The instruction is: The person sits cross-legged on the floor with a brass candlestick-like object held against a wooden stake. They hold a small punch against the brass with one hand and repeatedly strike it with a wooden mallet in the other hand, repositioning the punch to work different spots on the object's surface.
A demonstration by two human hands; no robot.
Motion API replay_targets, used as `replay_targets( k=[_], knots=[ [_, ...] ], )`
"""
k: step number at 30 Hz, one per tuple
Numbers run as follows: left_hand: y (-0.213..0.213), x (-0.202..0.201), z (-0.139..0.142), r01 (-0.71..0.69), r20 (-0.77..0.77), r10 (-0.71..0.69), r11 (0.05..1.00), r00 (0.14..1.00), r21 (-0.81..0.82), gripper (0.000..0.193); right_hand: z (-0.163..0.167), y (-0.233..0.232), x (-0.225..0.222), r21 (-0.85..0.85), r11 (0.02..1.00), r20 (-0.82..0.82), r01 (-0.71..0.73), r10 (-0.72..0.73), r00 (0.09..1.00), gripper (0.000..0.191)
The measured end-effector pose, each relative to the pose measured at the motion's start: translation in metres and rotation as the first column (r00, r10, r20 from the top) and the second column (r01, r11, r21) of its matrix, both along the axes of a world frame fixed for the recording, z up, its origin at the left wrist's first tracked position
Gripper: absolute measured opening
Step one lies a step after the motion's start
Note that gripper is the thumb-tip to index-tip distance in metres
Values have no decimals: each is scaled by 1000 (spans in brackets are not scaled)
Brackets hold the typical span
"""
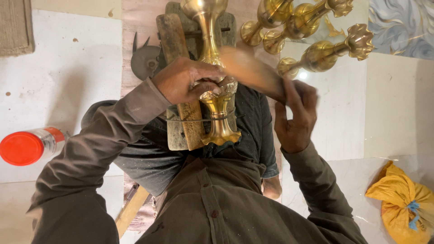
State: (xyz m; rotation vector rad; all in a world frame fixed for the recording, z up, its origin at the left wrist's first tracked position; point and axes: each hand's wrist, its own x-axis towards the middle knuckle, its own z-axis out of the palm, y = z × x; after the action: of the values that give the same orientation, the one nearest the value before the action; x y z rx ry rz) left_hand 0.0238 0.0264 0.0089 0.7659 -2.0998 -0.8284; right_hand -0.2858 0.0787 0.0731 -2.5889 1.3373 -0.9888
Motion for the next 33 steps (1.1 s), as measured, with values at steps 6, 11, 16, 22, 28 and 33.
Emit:
replay_targets(
  k=[6,11,16,22,28,33],
  knots=[
    [-1,-2,3,33,-23,-33,999,999,-9,33,6,6,0,-85,995,-180,55,-69,981,57],
    [2,2,5,-3,65,1,999,998,36,31,11,4,7,-11,999,-110,41,-41,993,55],
    [-3,-1,0,26,-45,-27,999,999,-21,40,12,4,7,85,996,57,-25,21,998,58],
    [-4,-3,-5,23,-52,-24,1000,998,-15,39,5,2,5,101,995,95,-23,13,995,59],
    [-3,-2,1,39,-47,-39,999,998,1,37,8,5,3,85,991,-3,103,-103,995,60],
    [-3,3,7,31,4,-31,999,999,-15,31,11,4,7,-140,989,-288,51,-90,953,56]
  ],
)
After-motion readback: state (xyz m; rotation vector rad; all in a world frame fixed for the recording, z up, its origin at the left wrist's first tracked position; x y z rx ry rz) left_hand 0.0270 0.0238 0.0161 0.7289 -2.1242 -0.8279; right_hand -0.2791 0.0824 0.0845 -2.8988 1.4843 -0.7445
